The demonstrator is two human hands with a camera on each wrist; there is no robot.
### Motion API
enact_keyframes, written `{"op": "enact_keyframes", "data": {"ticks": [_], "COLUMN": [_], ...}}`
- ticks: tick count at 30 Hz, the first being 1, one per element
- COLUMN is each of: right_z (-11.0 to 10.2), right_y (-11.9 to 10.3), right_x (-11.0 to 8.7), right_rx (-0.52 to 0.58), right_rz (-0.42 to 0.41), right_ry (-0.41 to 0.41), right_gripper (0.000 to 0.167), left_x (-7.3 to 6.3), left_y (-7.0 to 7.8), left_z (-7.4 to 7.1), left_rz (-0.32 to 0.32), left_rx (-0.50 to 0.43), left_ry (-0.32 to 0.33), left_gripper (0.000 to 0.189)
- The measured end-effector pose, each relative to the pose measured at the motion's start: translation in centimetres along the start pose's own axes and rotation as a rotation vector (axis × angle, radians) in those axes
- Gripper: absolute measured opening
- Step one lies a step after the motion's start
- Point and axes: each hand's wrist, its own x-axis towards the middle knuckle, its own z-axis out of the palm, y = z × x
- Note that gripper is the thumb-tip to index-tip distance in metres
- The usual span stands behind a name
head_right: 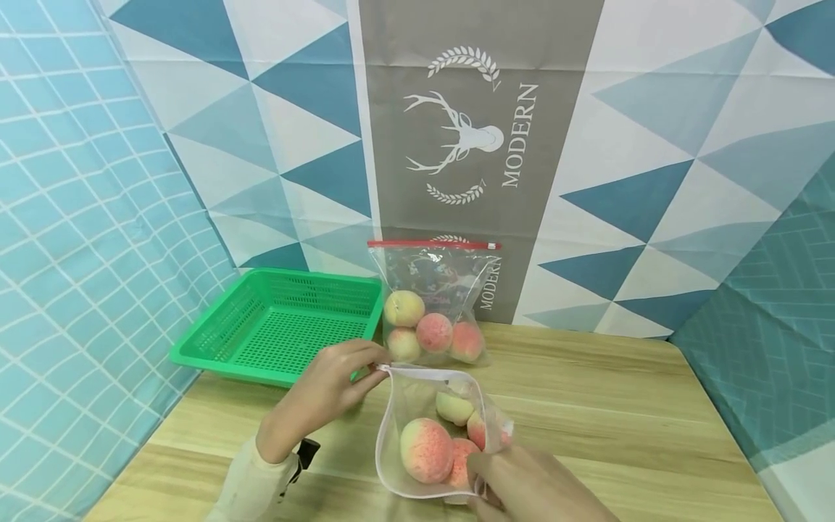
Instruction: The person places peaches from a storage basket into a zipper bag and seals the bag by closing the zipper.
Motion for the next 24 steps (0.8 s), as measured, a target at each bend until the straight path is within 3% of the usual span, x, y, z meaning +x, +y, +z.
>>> {"op": "enact_keyframes", "data": {"ticks": [4, 8, 14, 20, 24], "right_z": [-1.1, -2.2, -3.1, -3.7, -4.3], "right_y": [0.9, 1.8, 2.7, 3.3, 4.3], "right_x": [-0.7, -1.6, -2.5, -2.8, -2.2], "right_rx": [0.087, 0.068, -0.068, -0.186, -0.197], "right_rz": [0.028, 0.029, -0.114, -0.008, -0.033], "right_ry": [-0.021, 0.029, 0.289, 0.579, 0.736], "right_gripper": [0.006, 0.008, 0.011, 0.018, 0.028], "left_x": [-0.1, -0.2, -0.4, -0.5, -0.5], "left_y": [-0.1, 0.0, -0.3, -0.9, -1.1], "left_z": [-0.1, -0.4, -1.3, -2.3, -2.6], "left_rz": [-0.002, -0.019, -0.079, -0.098, -0.101], "left_rx": [0.006, -0.003, -0.031, -0.069, -0.104], "left_ry": [-0.003, -0.007, 0.008, 0.05, 0.057], "left_gripper": [0.01, 0.011, 0.011, 0.011, 0.016]}}
